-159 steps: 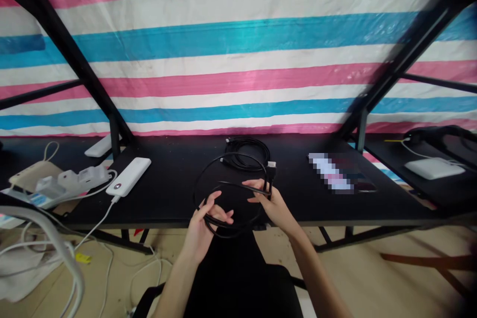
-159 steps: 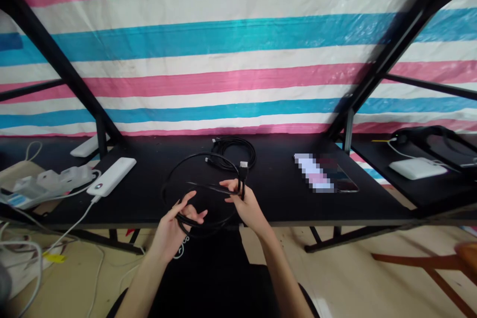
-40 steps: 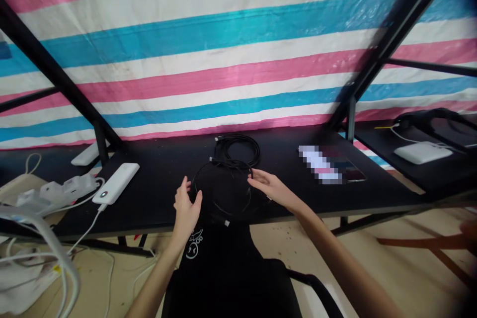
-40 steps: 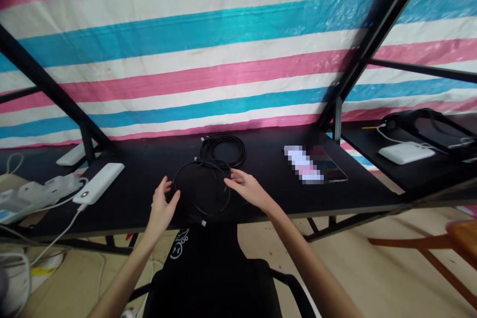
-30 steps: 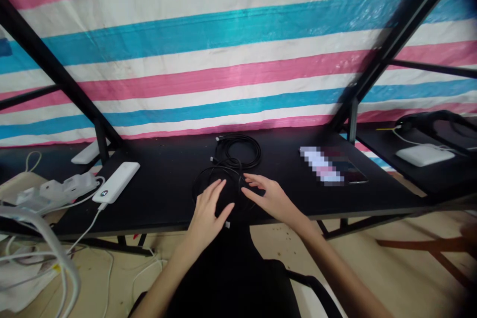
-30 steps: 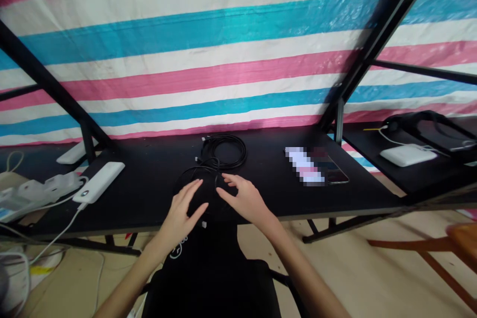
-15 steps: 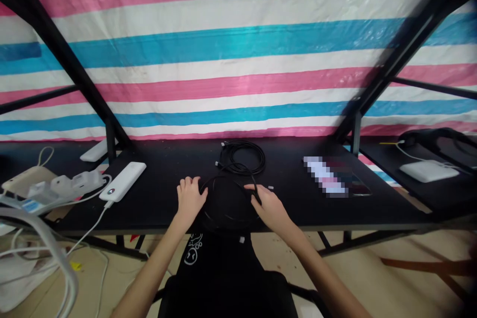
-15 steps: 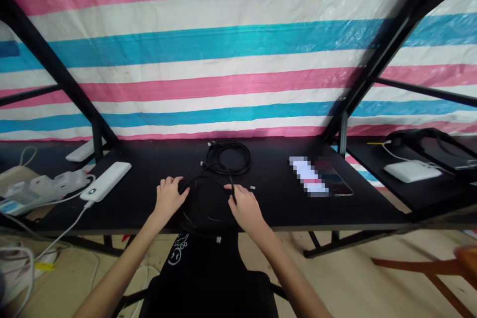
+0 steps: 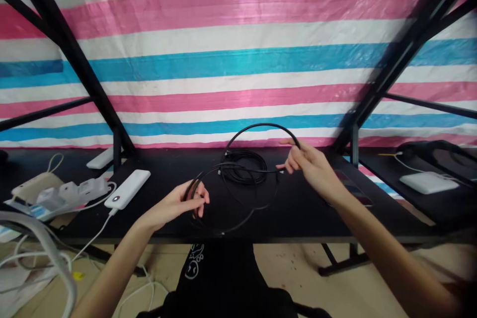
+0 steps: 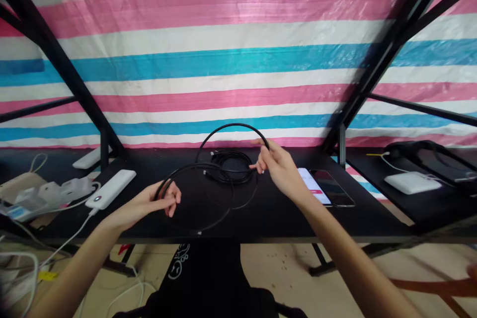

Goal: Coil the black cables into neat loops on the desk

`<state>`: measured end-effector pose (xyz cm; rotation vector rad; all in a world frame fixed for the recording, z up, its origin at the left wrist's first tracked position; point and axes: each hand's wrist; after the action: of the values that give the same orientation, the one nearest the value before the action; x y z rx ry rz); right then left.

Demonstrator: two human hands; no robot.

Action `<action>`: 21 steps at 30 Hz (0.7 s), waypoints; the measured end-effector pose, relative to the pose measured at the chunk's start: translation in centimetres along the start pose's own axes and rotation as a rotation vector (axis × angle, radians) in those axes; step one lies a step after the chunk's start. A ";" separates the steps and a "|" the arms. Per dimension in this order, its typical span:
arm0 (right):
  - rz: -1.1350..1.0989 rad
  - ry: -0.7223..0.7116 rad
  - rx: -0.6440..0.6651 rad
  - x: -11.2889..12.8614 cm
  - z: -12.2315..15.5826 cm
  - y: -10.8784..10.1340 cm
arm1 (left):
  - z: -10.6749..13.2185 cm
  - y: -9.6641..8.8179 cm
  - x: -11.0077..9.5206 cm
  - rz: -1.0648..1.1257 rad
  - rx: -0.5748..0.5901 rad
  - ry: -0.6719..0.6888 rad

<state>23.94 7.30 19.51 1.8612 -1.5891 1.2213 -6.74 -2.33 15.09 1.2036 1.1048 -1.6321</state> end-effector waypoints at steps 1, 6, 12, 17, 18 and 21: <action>0.003 -0.029 0.008 0.8 -0.8 0.3 | 0.1 0.3 -0.8 0.009 0.025 -0.006; 0.257 -0.321 0.154 6.8 -4.3 3.5 | -2.9 0.6 -5.4 -0.058 -0.450 0.217; 0.431 -0.523 0.315 10.9 -8.2 4.1 | -4.0 -2.5 -12.4 -0.106 -0.473 0.356; 0.542 -0.264 0.407 9.9 -9.9 0.6 | -2.3 -5.7 -14.3 -0.157 -0.496 0.271; 0.566 -0.220 0.427 9.4 -10.1 -0.1 | -2.2 -6.4 -14.4 -0.186 -0.503 0.258; 0.635 -0.172 0.462 7.9 -10.4 -2.2 | -1.7 -8.7 -14.3 -0.251 -0.555 0.177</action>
<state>22.05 11.25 32.02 1.8042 -2.2516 1.8655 -11.38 3.31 30.21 0.8746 1.7387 -1.2749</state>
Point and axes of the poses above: each hand's wrist, its own z-axis away from the middle knuckle, its own y-axis out of the palm, x = y × z, and after that the axes turned 8 degrees about -y, right-handed
